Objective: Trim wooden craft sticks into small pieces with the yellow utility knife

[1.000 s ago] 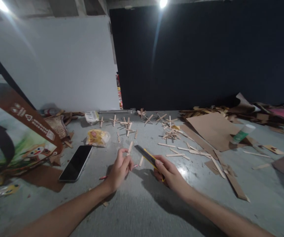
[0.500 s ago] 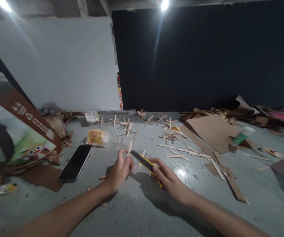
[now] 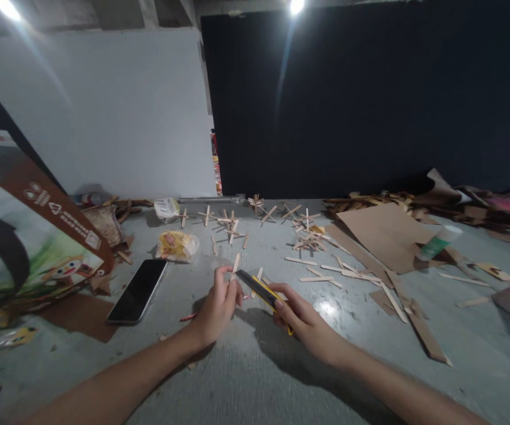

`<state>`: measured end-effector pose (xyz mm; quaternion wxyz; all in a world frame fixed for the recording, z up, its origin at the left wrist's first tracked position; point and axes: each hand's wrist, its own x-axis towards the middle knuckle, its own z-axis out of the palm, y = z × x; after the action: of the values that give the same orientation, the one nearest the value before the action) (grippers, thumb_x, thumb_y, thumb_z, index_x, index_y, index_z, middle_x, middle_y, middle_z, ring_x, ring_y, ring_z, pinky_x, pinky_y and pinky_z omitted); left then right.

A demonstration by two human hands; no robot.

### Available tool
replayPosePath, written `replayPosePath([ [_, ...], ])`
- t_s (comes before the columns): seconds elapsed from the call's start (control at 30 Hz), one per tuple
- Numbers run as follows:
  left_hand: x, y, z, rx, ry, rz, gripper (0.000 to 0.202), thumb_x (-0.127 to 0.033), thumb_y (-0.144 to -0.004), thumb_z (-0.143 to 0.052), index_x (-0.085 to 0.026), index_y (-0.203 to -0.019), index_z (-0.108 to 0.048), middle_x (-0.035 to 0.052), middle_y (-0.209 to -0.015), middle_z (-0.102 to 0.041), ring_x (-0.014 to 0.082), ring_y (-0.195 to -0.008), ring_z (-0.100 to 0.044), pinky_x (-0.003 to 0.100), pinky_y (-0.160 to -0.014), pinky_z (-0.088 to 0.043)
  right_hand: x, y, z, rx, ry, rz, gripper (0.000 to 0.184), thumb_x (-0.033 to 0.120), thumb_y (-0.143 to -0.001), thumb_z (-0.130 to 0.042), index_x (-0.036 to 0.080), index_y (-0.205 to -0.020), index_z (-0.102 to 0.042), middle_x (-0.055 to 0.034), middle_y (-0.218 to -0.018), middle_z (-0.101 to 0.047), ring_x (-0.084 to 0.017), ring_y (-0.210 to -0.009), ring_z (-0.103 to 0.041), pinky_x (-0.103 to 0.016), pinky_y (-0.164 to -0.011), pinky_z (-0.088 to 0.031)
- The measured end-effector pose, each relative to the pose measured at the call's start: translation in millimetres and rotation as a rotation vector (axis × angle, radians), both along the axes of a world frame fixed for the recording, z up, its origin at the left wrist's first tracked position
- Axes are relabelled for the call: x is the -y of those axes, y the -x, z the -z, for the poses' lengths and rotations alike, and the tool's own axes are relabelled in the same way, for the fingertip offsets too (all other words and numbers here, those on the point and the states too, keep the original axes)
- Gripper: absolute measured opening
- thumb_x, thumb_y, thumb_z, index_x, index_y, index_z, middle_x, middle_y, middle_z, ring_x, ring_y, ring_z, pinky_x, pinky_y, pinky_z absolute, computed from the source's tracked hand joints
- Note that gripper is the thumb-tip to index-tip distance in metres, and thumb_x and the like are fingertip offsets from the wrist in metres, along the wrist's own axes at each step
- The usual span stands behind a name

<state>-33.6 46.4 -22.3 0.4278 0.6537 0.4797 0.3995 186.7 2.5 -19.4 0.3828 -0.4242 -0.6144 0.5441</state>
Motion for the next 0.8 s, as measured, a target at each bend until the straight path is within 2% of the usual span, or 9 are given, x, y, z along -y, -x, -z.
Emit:
replayPosePath([
  [0.2,0.9,1.1,-0.3,-0.088,-0.072,0.007,0.042,-0.043,-0.106,-0.034,-0.021,-0.141,-0.039,-0.0017,-0.085,-0.063,0.0127,-0.059,-0.052,0.026,-0.057,-0.038,-1.6,-0.6,-1.6,0.040,-0.005,-0.026,0.080,0.080,-0.098,-0.044,0.016,-0.144,-0.056,0.0027,-0.071,-0.050,-0.017,-0.065,-0.050,-0.029,-0.063,-0.042],
  [0.4,1.8,-0.1,-2.3,-0.111,-0.045,0.010,0.045,-0.039,-0.104,-0.040,-0.021,-0.146,-0.042,-0.0002,-0.092,-0.066,0.0103,-0.053,-0.049,0.025,-0.053,-0.037,-4.2,-1.6,-2.3,0.074,-0.040,-0.041,0.081,0.072,-0.102,-0.044,0.013,-0.156,-0.052,0.0029,-0.066,-0.050,-0.016,-0.059,-0.049,-0.029,-0.061,-0.044],
  [0.63,-0.8,-0.5,-1.2,-0.059,-0.027,0.032,0.052,-0.036,-0.104,-0.044,-0.018,-0.152,-0.041,-0.0070,-0.066,-0.056,0.0115,-0.048,-0.045,0.024,-0.051,-0.032,-2.7,-0.9,-6.7,0.043,-0.004,-0.100,0.082,0.073,-0.100,-0.046,0.013,-0.155,-0.054,0.0022,-0.069,-0.049,-0.014,-0.060,-0.048,-0.027,-0.058,-0.045],
  [0.8,-1.3,0.7,-0.6,-0.070,-0.033,0.019,0.049,-0.038,-0.104,-0.044,-0.017,-0.148,-0.047,-0.0083,-0.059,-0.052,0.0121,-0.048,-0.045,0.024,-0.052,-0.034,-2.3,-0.7,-7.6,0.046,-0.013,-0.095,0.075,0.070,-0.101,-0.047,0.016,-0.151,-0.058,0.0024,-0.068,-0.050,-0.014,-0.060,-0.049,-0.027,-0.059,-0.047],
])
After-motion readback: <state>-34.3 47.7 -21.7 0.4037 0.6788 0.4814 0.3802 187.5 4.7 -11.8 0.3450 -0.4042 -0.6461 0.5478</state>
